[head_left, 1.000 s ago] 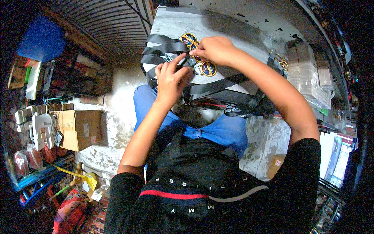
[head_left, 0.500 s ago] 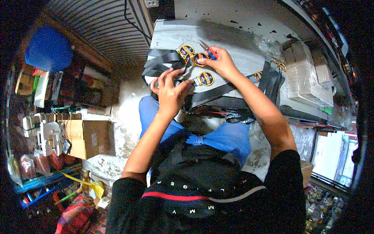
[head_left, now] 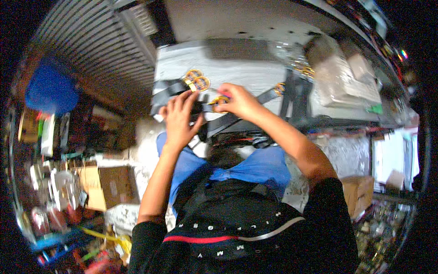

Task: The person sits on the floor and attaches circular metal rings to a black strap using a small tool. They repeatedly thread the rings through the strap and secure them, then move to a counter to continue the assembly.

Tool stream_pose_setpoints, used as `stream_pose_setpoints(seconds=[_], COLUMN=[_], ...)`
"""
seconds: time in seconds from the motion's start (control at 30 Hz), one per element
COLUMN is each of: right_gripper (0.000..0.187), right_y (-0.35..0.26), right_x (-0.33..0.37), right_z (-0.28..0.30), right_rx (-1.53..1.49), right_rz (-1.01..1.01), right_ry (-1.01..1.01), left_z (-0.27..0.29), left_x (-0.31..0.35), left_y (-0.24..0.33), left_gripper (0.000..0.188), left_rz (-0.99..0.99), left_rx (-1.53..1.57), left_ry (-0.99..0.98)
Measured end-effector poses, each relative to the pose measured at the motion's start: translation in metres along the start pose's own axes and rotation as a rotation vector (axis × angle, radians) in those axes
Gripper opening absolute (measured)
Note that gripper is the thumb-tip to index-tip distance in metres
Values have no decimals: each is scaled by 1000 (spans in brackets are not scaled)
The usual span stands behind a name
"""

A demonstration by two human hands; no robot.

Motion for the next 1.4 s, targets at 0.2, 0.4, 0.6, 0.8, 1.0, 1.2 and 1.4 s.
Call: stream_pose_setpoints(seconds=[0.2, 0.4, 0.6, 0.8, 1.0, 1.2, 1.4], right_gripper=[40, 39, 43, 47, 31, 44, 57], right_y=[-59, 22, 161, 211, 98, -15, -51], right_x=[-23, -6, -46, -88, -45, -43, -56], right_z=[30, 139, 245, 282, 285, 73, -29], right_rx=[-618, -649, 265, 556, 662, -43, 134], right_rz=[97, -244, -132, -177, 137, 231, 294], right_ry=[-86, -274, -249, 256, 663, 158, -2], left_z=[42, 124, 36, 7, 28, -37, -55], left_x=[-17, 9, 63, 27, -4, 19, 35], left_y=[-34, -67, 38, 70, -30, -71, -59], left_gripper=[44, 49, 38, 74, 25, 43, 44], left_rz=[-113, -122, -20, 91, 400, 905, 1293], left_rx=[24, -69, 191, 442, 292, 985, 1518], left_ry=[91, 79, -411, -367, -71, -184, -62])
Point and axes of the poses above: each hand's wrist, its own x-axis away from the middle knuckle, its own z-axis out of the back of the hand, y = z × x, the point moved 10 cm from there along -x, towards the middle knuckle, and after that the axes turned 12 degrees about y, right-handed, at the moved point
